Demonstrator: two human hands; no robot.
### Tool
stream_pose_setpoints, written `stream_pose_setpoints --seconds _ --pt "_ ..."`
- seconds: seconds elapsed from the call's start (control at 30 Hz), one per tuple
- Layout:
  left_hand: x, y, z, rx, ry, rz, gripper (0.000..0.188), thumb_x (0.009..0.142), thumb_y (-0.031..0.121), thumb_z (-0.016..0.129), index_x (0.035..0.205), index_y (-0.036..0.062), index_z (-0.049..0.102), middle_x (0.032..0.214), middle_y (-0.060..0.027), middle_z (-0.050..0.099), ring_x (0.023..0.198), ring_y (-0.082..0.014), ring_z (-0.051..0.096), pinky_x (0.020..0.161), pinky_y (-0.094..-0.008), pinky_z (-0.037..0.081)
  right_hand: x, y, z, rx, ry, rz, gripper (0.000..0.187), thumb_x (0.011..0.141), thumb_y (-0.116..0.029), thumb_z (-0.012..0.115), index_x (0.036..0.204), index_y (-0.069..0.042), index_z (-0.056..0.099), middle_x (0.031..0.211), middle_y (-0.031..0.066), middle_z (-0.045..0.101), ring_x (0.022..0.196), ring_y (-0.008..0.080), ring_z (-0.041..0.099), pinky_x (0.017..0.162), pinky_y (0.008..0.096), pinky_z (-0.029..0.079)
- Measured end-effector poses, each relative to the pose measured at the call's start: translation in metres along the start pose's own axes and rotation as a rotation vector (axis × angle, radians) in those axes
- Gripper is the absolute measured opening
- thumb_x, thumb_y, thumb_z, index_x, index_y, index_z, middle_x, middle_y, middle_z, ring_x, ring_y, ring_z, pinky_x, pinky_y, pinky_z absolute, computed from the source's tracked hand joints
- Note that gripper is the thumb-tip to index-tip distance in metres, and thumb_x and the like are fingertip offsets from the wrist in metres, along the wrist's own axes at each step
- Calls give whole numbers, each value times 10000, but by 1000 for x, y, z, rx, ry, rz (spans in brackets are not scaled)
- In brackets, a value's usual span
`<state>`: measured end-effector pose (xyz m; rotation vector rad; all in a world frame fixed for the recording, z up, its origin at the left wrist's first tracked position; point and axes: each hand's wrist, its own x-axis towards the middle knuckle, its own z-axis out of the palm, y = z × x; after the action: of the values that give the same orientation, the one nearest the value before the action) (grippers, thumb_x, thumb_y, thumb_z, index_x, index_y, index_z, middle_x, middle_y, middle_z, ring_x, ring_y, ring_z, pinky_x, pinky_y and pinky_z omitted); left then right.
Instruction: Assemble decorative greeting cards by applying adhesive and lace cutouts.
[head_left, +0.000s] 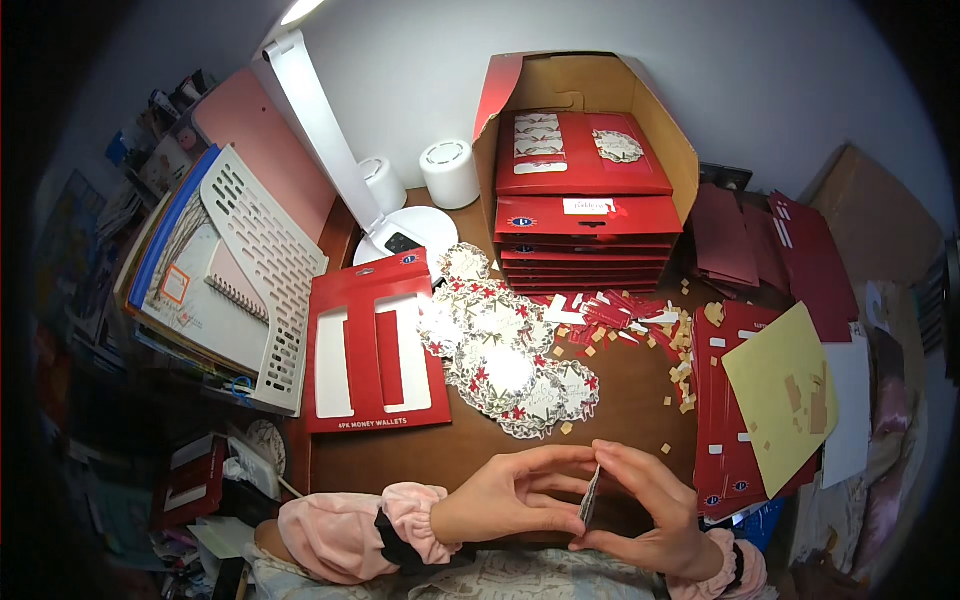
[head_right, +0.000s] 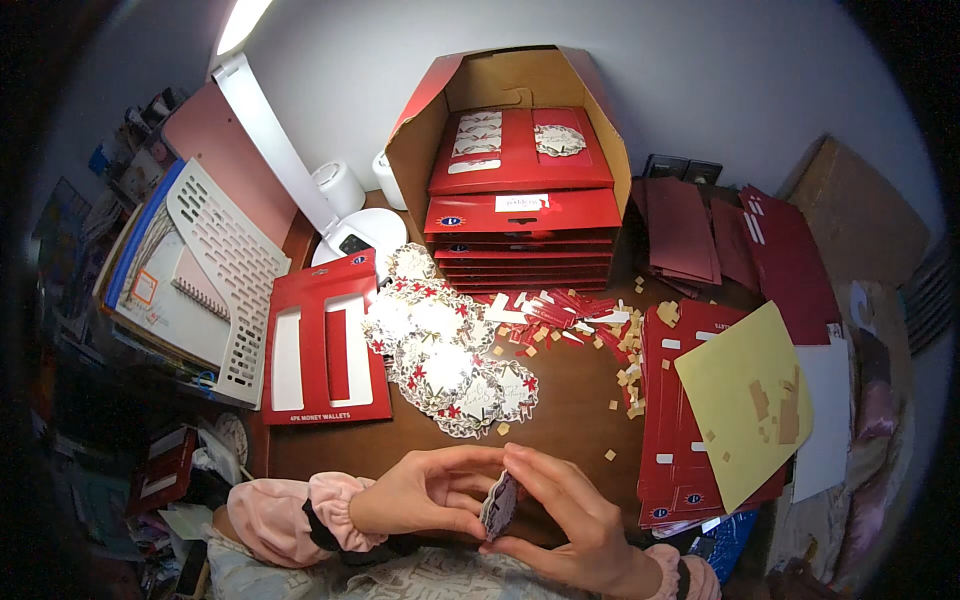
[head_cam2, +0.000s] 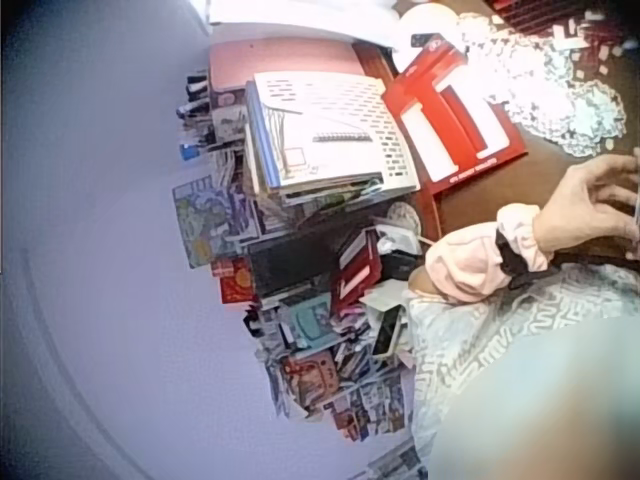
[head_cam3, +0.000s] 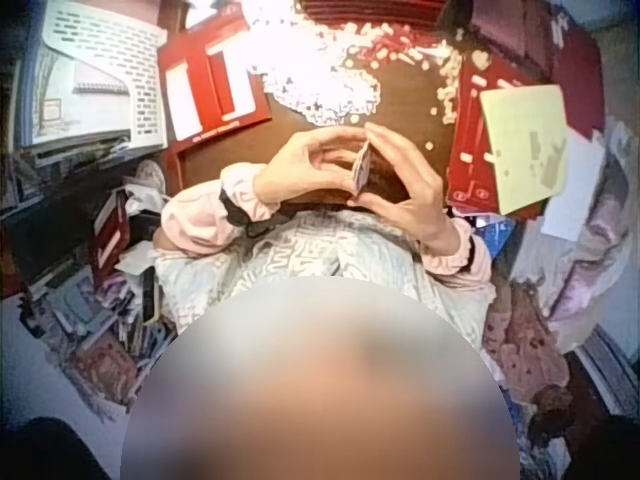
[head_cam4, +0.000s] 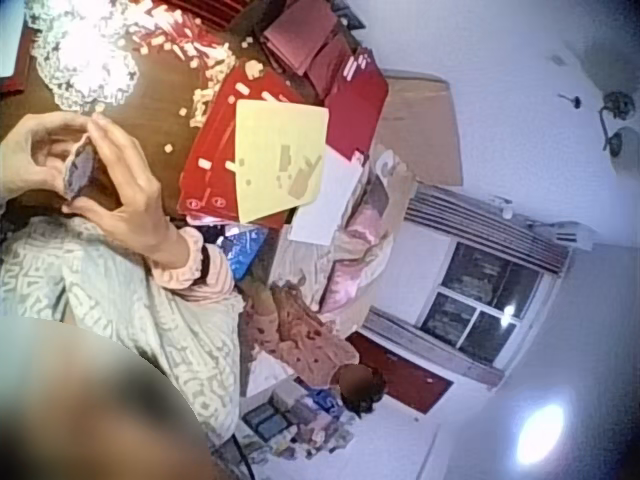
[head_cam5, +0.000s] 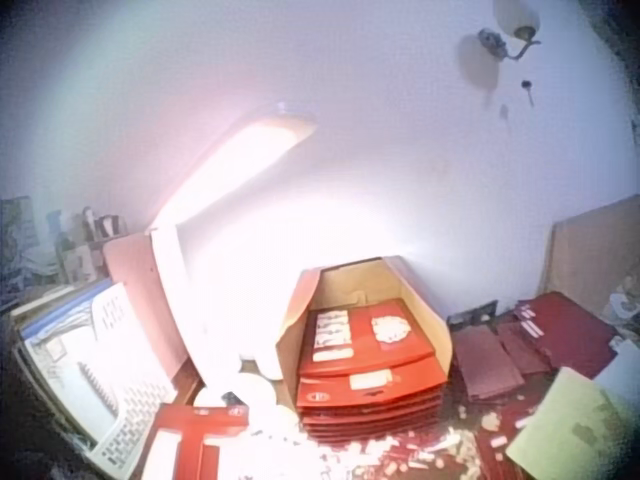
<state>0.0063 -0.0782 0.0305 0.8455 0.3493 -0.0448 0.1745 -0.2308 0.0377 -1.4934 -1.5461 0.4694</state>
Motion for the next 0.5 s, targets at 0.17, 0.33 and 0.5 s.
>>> stream_pose_setpoints --seconds 0.17,0.33,0.5 --pt "-3 -1 0 13 -29 40 657 888 -48 704 1467 -48 393 1469 -183 452 1314 -255 519 1020 -342 547 -6 6 -4 173 -15 16 890 635 -204 957 1373 38 521 1370 248 535 1233 321 598 1016 404 534" --pt "-6 -4 -13 -42 -66 34 654 882 -66 698 1465 -41 402 1435 -151 481 1278 -236 538 1006 -324 544 -10 3 -8 444 -3 146 784 736 -98 849 1411 43 475 1412 260 464 1290 323 546 1034 417 521" --pt "-3 -4 5 19 6 68 647 862 -49 732 1430 -31 421 1395 -123 491 1254 -213 548 1019 -332 547 -1 -5 -6 178 -40 31 771 725 -102 832 1398 41 485 1406 279 471 1262 342 570 1025 399 524"
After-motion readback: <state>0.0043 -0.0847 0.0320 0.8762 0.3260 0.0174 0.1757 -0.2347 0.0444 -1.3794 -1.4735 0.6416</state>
